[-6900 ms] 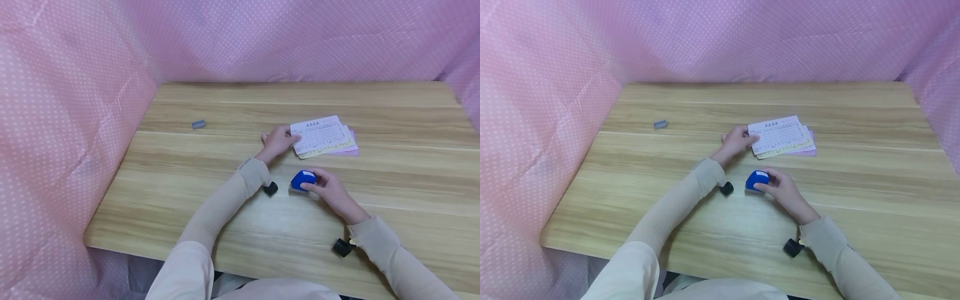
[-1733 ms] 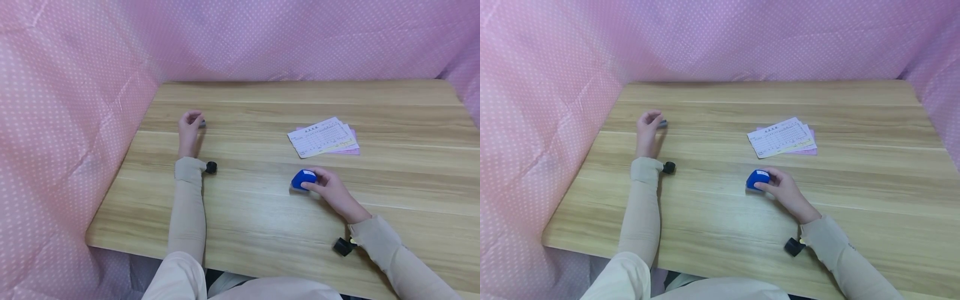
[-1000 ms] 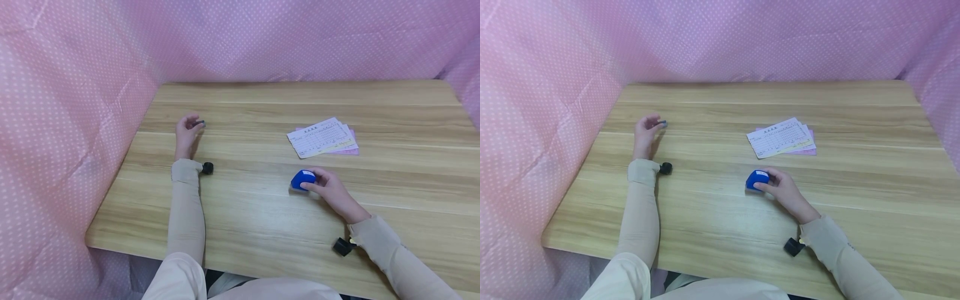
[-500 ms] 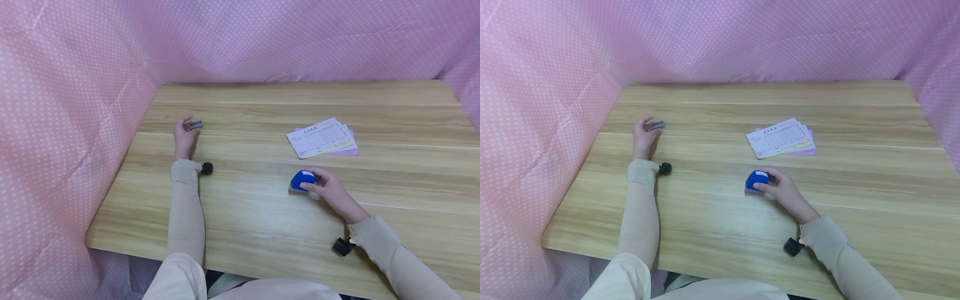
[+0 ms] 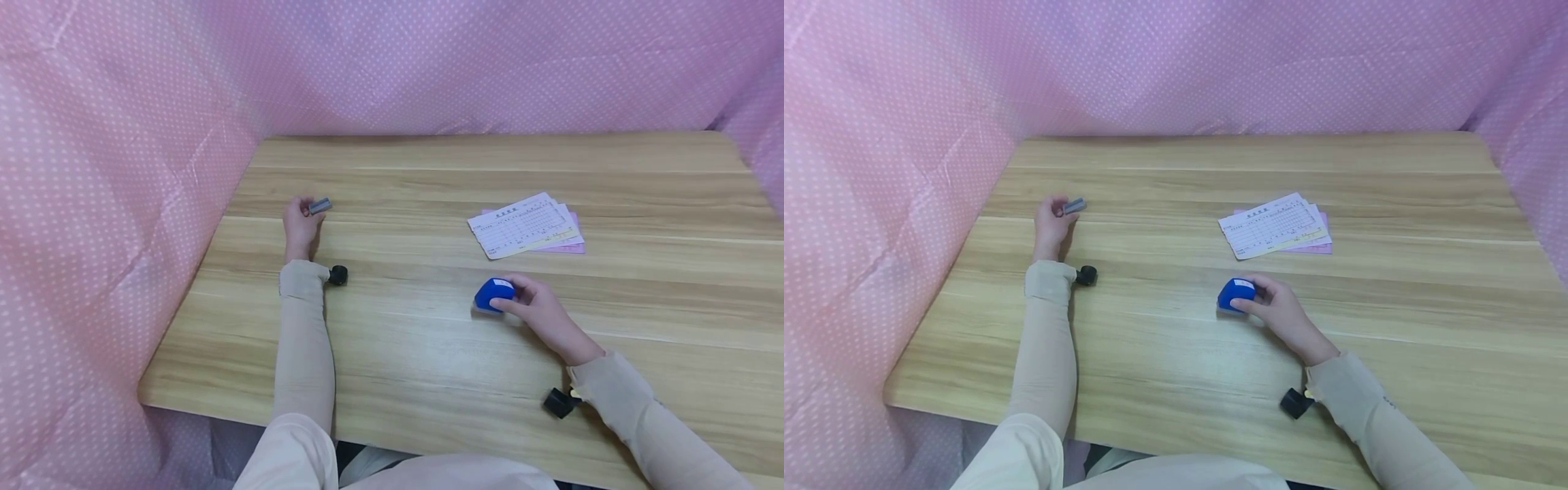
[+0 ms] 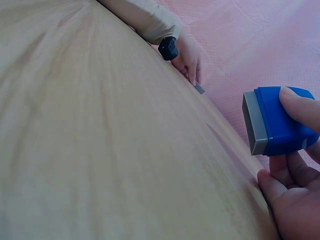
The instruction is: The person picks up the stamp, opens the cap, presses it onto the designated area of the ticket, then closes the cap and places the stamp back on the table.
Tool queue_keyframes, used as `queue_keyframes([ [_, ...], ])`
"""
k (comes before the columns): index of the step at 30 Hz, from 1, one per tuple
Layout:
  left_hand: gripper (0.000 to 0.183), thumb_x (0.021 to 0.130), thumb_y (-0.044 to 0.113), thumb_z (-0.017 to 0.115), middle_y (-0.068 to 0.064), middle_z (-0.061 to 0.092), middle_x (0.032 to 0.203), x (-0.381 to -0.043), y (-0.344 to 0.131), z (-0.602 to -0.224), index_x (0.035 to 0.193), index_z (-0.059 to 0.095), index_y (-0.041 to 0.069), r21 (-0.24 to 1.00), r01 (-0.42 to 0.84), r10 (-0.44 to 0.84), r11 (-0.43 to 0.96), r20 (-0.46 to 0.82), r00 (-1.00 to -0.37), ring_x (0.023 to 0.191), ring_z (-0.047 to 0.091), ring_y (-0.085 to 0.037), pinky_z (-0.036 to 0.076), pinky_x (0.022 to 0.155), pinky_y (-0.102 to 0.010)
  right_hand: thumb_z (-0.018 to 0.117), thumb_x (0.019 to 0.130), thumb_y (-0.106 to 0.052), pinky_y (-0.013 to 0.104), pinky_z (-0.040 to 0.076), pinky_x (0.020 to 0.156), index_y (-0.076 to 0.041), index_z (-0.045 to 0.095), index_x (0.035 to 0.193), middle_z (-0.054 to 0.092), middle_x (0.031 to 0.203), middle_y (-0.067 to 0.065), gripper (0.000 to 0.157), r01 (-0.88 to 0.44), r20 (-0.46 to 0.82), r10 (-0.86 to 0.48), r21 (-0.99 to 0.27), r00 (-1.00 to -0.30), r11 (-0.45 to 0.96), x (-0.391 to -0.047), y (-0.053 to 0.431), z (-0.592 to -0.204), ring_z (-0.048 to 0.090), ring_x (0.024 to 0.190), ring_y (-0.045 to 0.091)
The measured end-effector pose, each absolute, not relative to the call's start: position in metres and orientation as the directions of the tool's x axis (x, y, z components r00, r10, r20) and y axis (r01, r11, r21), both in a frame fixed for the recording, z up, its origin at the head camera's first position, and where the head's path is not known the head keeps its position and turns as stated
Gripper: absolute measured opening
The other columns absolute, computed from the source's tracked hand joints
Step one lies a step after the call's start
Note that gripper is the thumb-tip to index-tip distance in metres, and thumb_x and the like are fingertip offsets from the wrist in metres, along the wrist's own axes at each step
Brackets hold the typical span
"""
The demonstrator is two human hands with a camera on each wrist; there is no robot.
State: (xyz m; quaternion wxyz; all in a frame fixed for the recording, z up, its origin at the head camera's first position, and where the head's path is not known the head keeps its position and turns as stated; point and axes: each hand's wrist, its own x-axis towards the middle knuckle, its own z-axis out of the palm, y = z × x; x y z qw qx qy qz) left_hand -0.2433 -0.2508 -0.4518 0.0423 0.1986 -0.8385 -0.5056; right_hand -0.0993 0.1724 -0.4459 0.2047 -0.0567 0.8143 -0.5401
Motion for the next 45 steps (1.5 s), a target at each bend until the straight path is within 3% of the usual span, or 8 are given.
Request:
queue_keyframes([
  [7, 0.037, 0.091, 0.003, 0.063, -0.019, 0.056, 0.126, -0.243, -0.251, -0.452, 0.128, 0.055, -0.001, 0.839, -0.273, -0.366, 0.471, -0.096, -0.926, 0.110, 0.050, -0.024, 0.042, 0.100, -0.033, 0.064, 0.093, -0.032, 0.008, 0.045, 0.086, -0.007, 0.051, 0.135, 0.054, 0.136, 0.016, 0.051, 0.125, -0.269, -0.307, -0.901, -0.913, 0.415, -0.101, 0.173, -0.449, 0.054, 0.114, 0.016],
  [16, 0.038, 0.093, 0.008, 0.062, -0.022, 0.055, 0.131, -0.242, -0.250, -0.452, 0.129, 0.053, -0.002, 0.866, -0.240, -0.337, 0.438, -0.089, -0.937, 0.121, 0.052, -0.031, 0.041, 0.108, -0.039, 0.065, 0.093, -0.032, 0.008, 0.044, 0.087, -0.007, 0.051, 0.135, 0.053, 0.137, 0.016, 0.051, 0.140, -0.280, -0.300, -0.900, -0.912, 0.413, -0.100, 0.173, -0.448, 0.053, 0.117, 0.022],
  [26, 0.038, 0.095, 0.011, 0.059, -0.018, 0.055, 0.132, -0.242, -0.245, -0.447, 0.131, 0.048, 0.000, 0.922, -0.178, -0.357, 0.345, -0.046, -0.933, 0.108, 0.050, -0.019, 0.042, 0.099, -0.027, 0.064, 0.093, -0.032, 0.008, 0.044, 0.087, -0.007, 0.051, 0.135, 0.054, 0.137, 0.016, 0.051, 0.135, -0.278, -0.307, -0.899, -0.910, 0.416, -0.099, 0.172, -0.446, 0.053, 0.116, 0.020],
  [34, 0.036, 0.094, 0.012, 0.063, -0.011, 0.059, 0.119, -0.243, -0.244, -0.448, 0.126, 0.053, 0.000, 0.934, -0.147, -0.364, 0.325, -0.020, -0.931, 0.094, 0.052, -0.009, 0.045, 0.087, -0.021, 0.065, 0.093, -0.033, 0.008, 0.045, 0.087, -0.007, 0.052, 0.134, 0.055, 0.136, 0.015, 0.050, 0.134, -0.278, -0.308, -0.899, -0.910, 0.416, -0.100, 0.173, -0.447, 0.054, 0.113, 0.016],
  [45, 0.037, 0.095, 0.018, 0.062, -0.013, 0.061, 0.120, -0.240, -0.238, -0.442, 0.128, 0.056, 0.002, 0.938, -0.153, -0.276, 0.311, -0.064, -0.959, 0.106, 0.056, -0.018, 0.046, 0.100, -0.031, 0.064, 0.093, -0.033, 0.008, 0.044, 0.087, -0.007, 0.052, 0.135, 0.054, 0.136, 0.015, 0.050, 0.134, -0.277, -0.309, -0.900, -0.910, 0.414, -0.100, 0.173, -0.447, 0.054, 0.116, 0.018],
])
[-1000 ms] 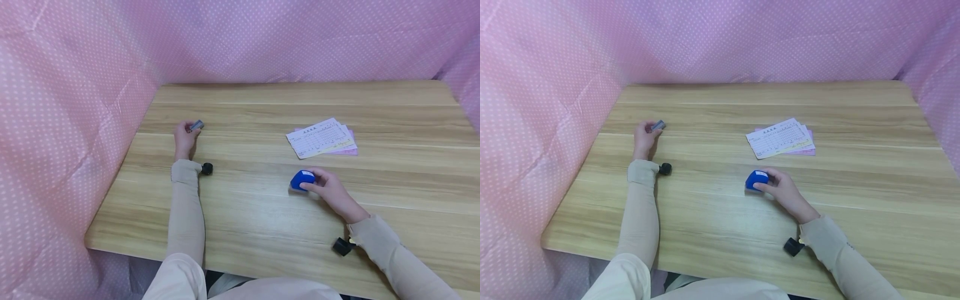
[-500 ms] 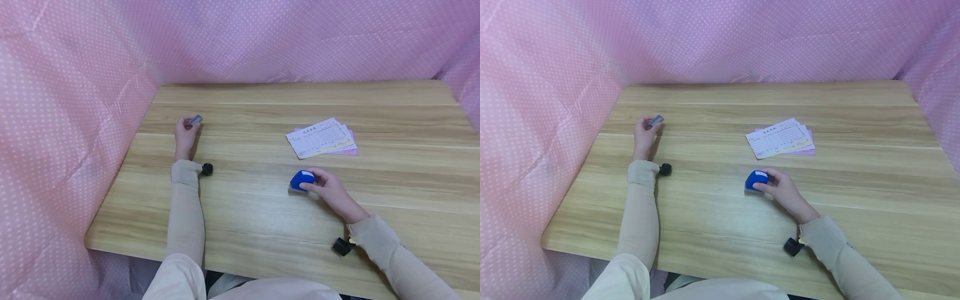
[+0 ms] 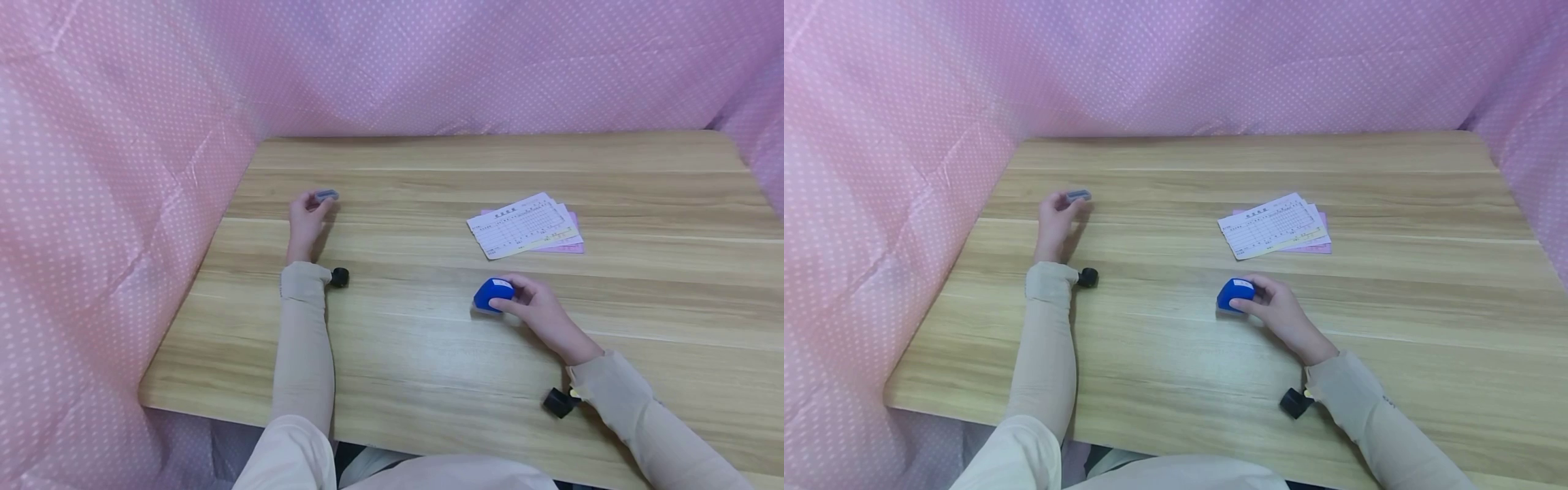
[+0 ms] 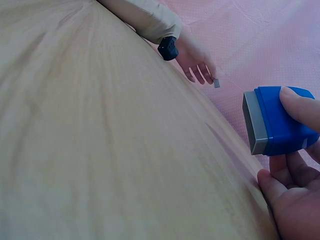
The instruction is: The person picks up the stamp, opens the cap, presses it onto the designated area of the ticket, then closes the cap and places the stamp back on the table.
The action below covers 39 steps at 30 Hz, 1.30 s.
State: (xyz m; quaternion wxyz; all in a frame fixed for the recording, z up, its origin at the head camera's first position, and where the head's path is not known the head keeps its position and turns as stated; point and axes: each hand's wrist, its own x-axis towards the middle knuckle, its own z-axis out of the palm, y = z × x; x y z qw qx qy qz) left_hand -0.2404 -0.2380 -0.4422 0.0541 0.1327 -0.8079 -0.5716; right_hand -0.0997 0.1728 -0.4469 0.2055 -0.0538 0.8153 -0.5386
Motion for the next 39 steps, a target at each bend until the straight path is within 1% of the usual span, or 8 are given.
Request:
queue_keyframes([
  [4, 0.035, 0.094, 0.021, 0.064, -0.004, 0.062, 0.111, -0.239, -0.234, -0.441, 0.125, 0.060, 0.004, 0.948, -0.160, -0.255, 0.274, -0.089, -0.963, 0.103, 0.055, -0.015, 0.045, 0.099, -0.031, 0.064, 0.093, -0.034, 0.008, 0.044, 0.087, -0.007, 0.051, 0.135, 0.053, 0.138, 0.016, 0.051, 0.143, -0.284, -0.311, -0.902, -0.907, 0.407, -0.100, 0.173, -0.447, 0.052, 0.119, 0.024],
  [8, 0.031, 0.093, 0.021, 0.066, 0.000, 0.059, 0.104, -0.237, -0.230, -0.439, 0.118, 0.062, 0.005, 0.977, -0.158, -0.216, 0.140, -0.126, -0.968, 0.099, 0.054, -0.016, 0.046, 0.095, -0.030, 0.063, 0.094, -0.034, 0.008, 0.043, 0.088, -0.007, 0.050, 0.136, 0.051, 0.139, 0.016, 0.052, 0.149, -0.287, -0.313, -0.904, -0.905, 0.401, -0.100, 0.173, -0.448, 0.051, 0.123, 0.027],
  [14, 0.034, 0.088, 0.019, 0.071, -0.003, 0.057, 0.111, -0.234, -0.223, -0.436, 0.120, 0.062, 0.008, 0.972, -0.188, -0.144, -0.138, -0.207, -0.968, 0.102, 0.056, -0.021, 0.049, 0.097, -0.032, 0.063, 0.094, -0.034, 0.008, 0.043, 0.088, -0.007, 0.050, 0.136, 0.051, 0.140, 0.016, 0.052, 0.145, -0.284, -0.316, -0.906, -0.905, 0.398, -0.099, 0.174, -0.448, 0.051, 0.123, 0.028],
  [19, 0.032, 0.090, 0.015, 0.069, -0.004, 0.053, 0.115, -0.225, -0.214, -0.423, 0.119, 0.062, 0.007, 0.950, -0.211, -0.092, -0.228, -0.237, -0.967, 0.109, 0.056, -0.026, 0.047, 0.103, -0.037, 0.063, 0.094, -0.035, 0.008, 0.043, 0.088, -0.007, 0.050, 0.136, 0.052, 0.139, 0.016, 0.052, 0.145, -0.285, -0.312, -0.903, -0.906, 0.403, -0.099, 0.174, -0.448, 0.051, 0.123, 0.028],
  [21, 0.028, 0.091, 0.015, 0.067, -0.004, 0.053, 0.116, -0.225, -0.211, -0.421, 0.118, 0.063, 0.007, 0.957, -0.214, -0.094, -0.194, -0.235, -0.967, 0.110, 0.055, -0.026, 0.047, 0.103, -0.036, 0.063, 0.094, -0.035, 0.008, 0.043, 0.088, -0.007, 0.050, 0.136, 0.052, 0.139, 0.016, 0.052, 0.145, -0.285, -0.312, -0.903, -0.906, 0.405, -0.099, 0.173, -0.447, 0.051, 0.123, 0.027],
  [25, 0.027, 0.091, 0.023, 0.068, -0.002, 0.057, 0.115, -0.232, -0.209, -0.427, 0.114, 0.066, 0.008, 0.987, -0.158, -0.101, 0.007, -0.156, -0.983, 0.108, 0.053, -0.017, 0.045, 0.098, -0.030, 0.063, 0.094, -0.034, 0.008, 0.043, 0.088, -0.007, 0.050, 0.136, 0.052, 0.139, 0.016, 0.052, 0.142, -0.281, -0.311, -0.904, -0.908, 0.404, -0.099, 0.173, -0.447, 0.051, 0.122, 0.026],
  [33, 0.034, 0.090, 0.033, 0.068, 0.001, 0.064, 0.110, -0.239, -0.193, -0.423, 0.114, 0.067, 0.008, 0.967, -0.087, -0.046, 0.238, -0.078, -0.996, 0.108, 0.053, -0.014, 0.040, 0.101, -0.034, 0.062, 0.095, -0.034, 0.007, 0.043, 0.087, -0.007, 0.049, 0.137, 0.051, 0.140, 0.016, 0.052, 0.149, -0.287, -0.311, -0.904, -0.906, 0.400, -0.099, 0.173, -0.446, 0.050, 0.122, 0.027],
  [39, 0.035, 0.090, 0.034, 0.068, -0.003, 0.065, 0.117, -0.240, -0.178, -0.417, 0.115, 0.068, 0.009, 0.955, -0.063, 0.038, 0.290, -0.077, -0.996, 0.110, 0.055, -0.016, 0.041, 0.100, -0.035, 0.063, 0.094, -0.033, 0.007, 0.043, 0.087, -0.006, 0.050, 0.136, 0.051, 0.140, 0.016, 0.052, 0.143, -0.281, -0.308, -0.904, -0.909, 0.402, -0.100, 0.173, -0.447, 0.050, 0.123, 0.027],
])
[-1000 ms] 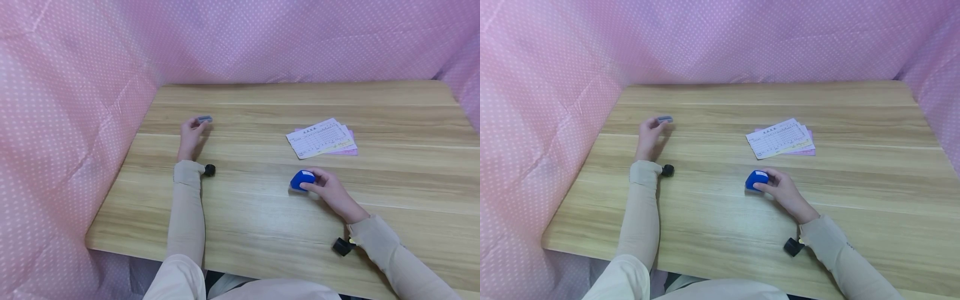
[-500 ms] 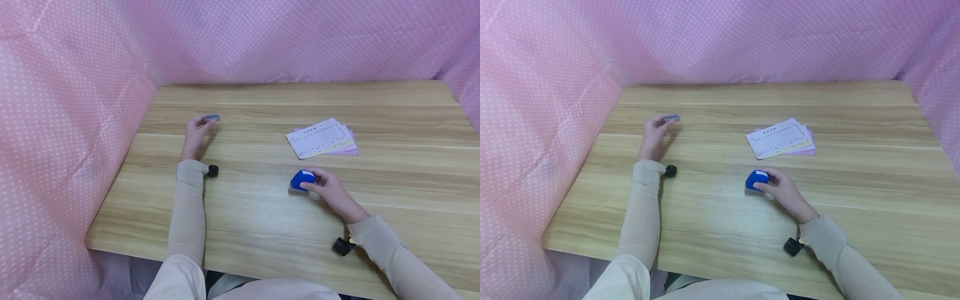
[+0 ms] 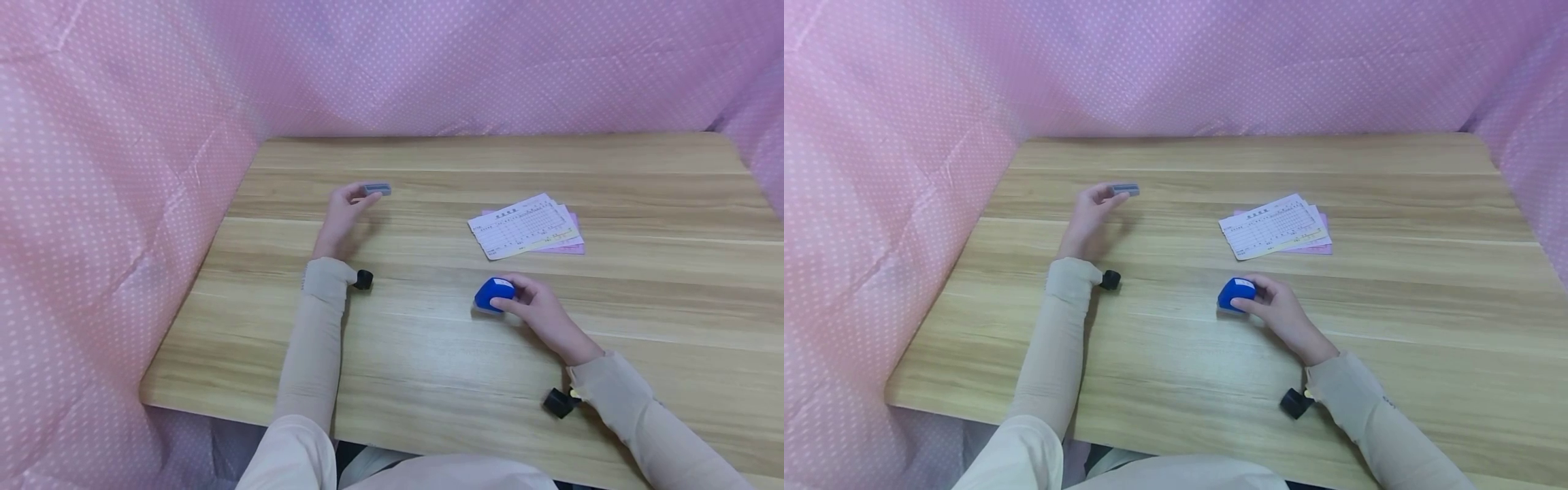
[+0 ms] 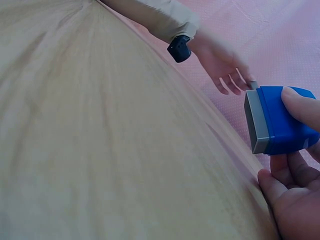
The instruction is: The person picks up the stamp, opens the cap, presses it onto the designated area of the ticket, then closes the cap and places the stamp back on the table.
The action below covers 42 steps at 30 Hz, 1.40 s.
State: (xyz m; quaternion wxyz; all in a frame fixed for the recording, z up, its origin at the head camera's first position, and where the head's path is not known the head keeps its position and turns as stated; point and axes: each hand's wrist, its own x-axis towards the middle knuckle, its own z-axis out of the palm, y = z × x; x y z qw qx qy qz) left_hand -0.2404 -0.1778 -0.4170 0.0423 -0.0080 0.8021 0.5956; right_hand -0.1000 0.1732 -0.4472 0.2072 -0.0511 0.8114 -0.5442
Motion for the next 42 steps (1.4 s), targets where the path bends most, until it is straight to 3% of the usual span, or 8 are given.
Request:
queue_keyframes([
  [9, 0.036, 0.090, 0.033, 0.068, -0.005, 0.065, 0.121, -0.234, -0.150, -0.408, 0.119, 0.067, 0.011, 0.954, -0.038, 0.156, 0.299, -0.088, -0.984, 0.114, 0.056, -0.016, 0.040, 0.106, -0.038, 0.063, 0.094, -0.034, 0.008, 0.043, 0.088, -0.007, 0.050, 0.137, 0.051, 0.140, 0.016, 0.053, 0.149, -0.286, -0.309, -0.904, -0.907, 0.400, -0.099, 0.173, -0.447, 0.050, 0.123, 0.028],
  [17, 0.035, 0.091, 0.030, 0.067, -0.008, 0.064, 0.118, -0.229, -0.127, -0.415, 0.119, 0.067, 0.009, 0.950, -0.011, 0.292, 0.312, -0.107, -0.950, 0.109, 0.061, -0.024, 0.047, 0.099, -0.035, 0.062, 0.094, -0.035, 0.008, 0.043, 0.088, -0.007, 0.049, 0.138, 0.050, 0.141, 0.017, 0.053, 0.160, -0.295, -0.308, -0.904, -0.905, 0.396, -0.099, 0.173, -0.446, 0.050, 0.125, 0.029],
  [29, 0.034, 0.091, 0.026, 0.068, -0.009, 0.065, 0.117, -0.220, -0.109, -0.408, 0.119, 0.066, 0.007, 0.955, 0.004, 0.331, 0.295, -0.098, -0.938, 0.108, 0.064, -0.022, 0.047, 0.100, -0.032, 0.062, 0.095, -0.034, 0.008, 0.044, 0.087, -0.006, 0.049, 0.137, 0.051, 0.139, 0.016, 0.052, 0.152, -0.286, -0.312, -0.907, -0.906, 0.392, -0.100, 0.172, -0.446, 0.051, 0.121, 0.025],
  [36, 0.033, 0.090, 0.031, 0.069, -0.003, 0.065, 0.114, -0.209, -0.098, -0.410, 0.119, 0.067, 0.015, 0.951, -0.045, 0.378, 0.304, -0.164, -0.911, 0.104, 0.060, -0.018, 0.047, 0.098, -0.034, 0.061, 0.095, -0.034, 0.010, 0.044, 0.089, -0.006, 0.049, 0.137, 0.050, 0.140, 0.017, 0.052, 0.155, -0.288, -0.307, -0.907, -0.907, 0.392, -0.100, 0.173, -0.446, 0.050, 0.124, 0.029],
  [42, 0.031, 0.090, 0.028, 0.070, -0.002, 0.067, 0.112, -0.201, -0.090, -0.418, 0.117, 0.068, 0.015, 0.949, -0.020, 0.394, 0.315, -0.150, -0.907, 0.102, 0.062, -0.018, 0.047, 0.097, -0.034, 0.061, 0.096, -0.031, 0.008, 0.043, 0.089, -0.006, 0.049, 0.137, 0.051, 0.140, 0.017, 0.050, 0.132, -0.264, -0.312, -0.913, -0.913, 0.385, -0.099, 0.173, -0.445, 0.051, 0.123, 0.025],
])
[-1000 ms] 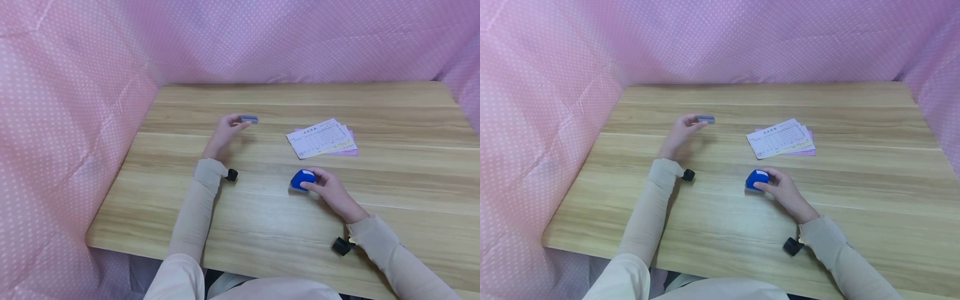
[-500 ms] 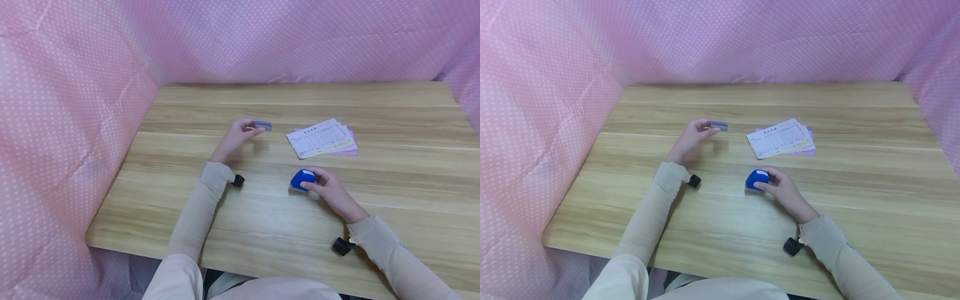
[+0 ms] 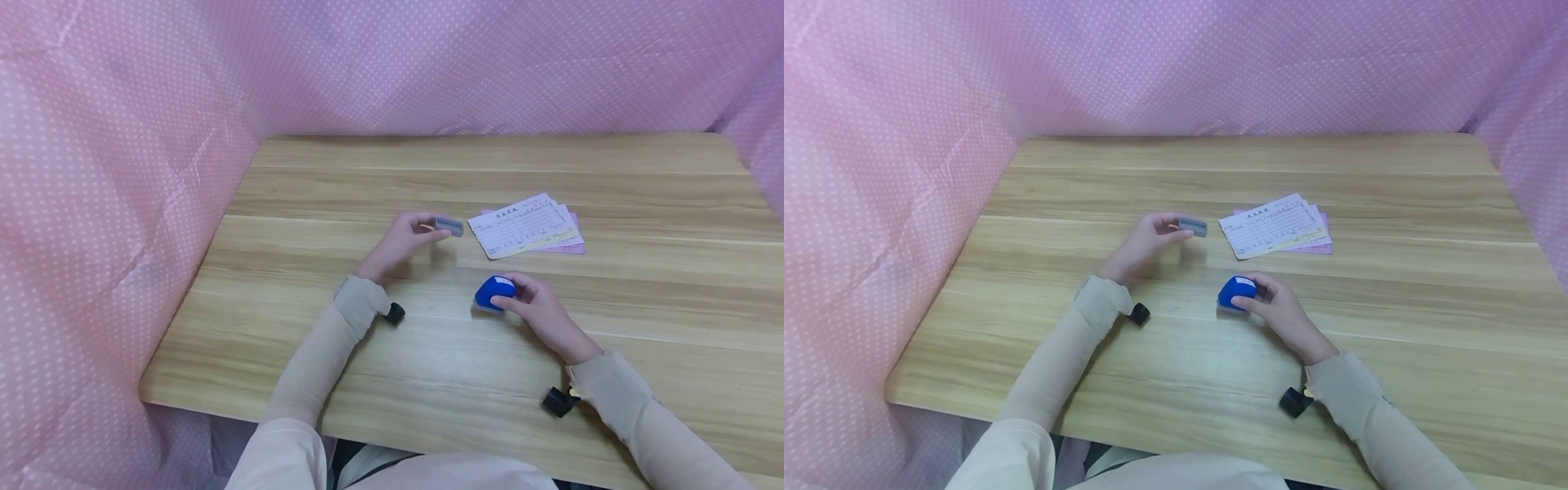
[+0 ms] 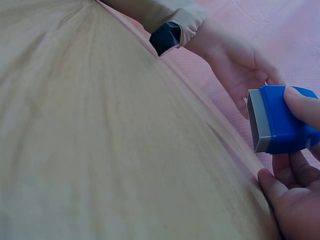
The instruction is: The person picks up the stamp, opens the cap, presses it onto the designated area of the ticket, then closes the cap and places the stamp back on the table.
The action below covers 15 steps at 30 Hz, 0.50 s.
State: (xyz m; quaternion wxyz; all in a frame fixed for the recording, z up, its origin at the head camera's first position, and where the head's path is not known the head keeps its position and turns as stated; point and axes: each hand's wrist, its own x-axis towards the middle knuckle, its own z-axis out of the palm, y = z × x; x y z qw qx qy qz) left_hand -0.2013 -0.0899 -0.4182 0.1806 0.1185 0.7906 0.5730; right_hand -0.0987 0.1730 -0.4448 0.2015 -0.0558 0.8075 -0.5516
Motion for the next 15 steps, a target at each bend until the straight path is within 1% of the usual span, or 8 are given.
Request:
queue_keyframes([
  [7, 0.036, 0.089, 0.027, 0.071, -0.003, 0.067, 0.119, -0.194, -0.084, -0.421, 0.122, 0.066, 0.014, 0.940, -0.075, 0.372, 0.334, -0.204, -0.906, 0.106, 0.060, -0.018, 0.048, 0.098, -0.031, 0.060, 0.096, -0.030, 0.007, 0.043, 0.088, -0.005, 0.049, 0.137, 0.051, 0.139, 0.017, 0.049, 0.128, -0.255, -0.313, -0.919, -0.915, 0.374, -0.099, 0.174, -0.445, 0.053, 0.111, 0.004],
  [11, 0.035, 0.089, 0.025, 0.071, -0.004, 0.068, 0.119, -0.191, -0.083, -0.424, 0.122, 0.066, 0.013, 0.945, -0.069, 0.387, 0.320, -0.196, -0.901, 0.106, 0.061, -0.017, 0.048, 0.098, -0.030, 0.060, 0.096, -0.031, 0.007, 0.043, 0.088, -0.004, 0.049, 0.137, 0.051, 0.138, 0.018, 0.050, 0.131, -0.255, -0.308, -0.920, -0.917, 0.369, -0.098, 0.174, -0.444, 0.052, 0.107, -0.002],
  [15, 0.037, 0.089, 0.025, 0.071, -0.004, 0.068, 0.118, -0.187, -0.083, -0.425, 0.123, 0.065, 0.014, 0.954, -0.099, 0.402, 0.283, -0.211, -0.891, 0.106, 0.062, -0.017, 0.047, 0.099, -0.030, 0.059, 0.097, -0.031, 0.007, 0.043, 0.088, -0.003, 0.049, 0.137, 0.051, 0.138, 0.019, 0.050, 0.135, -0.254, -0.305, -0.922, -0.918, 0.362, -0.098, 0.174, -0.444, 0.052, 0.106, -0.004],
])
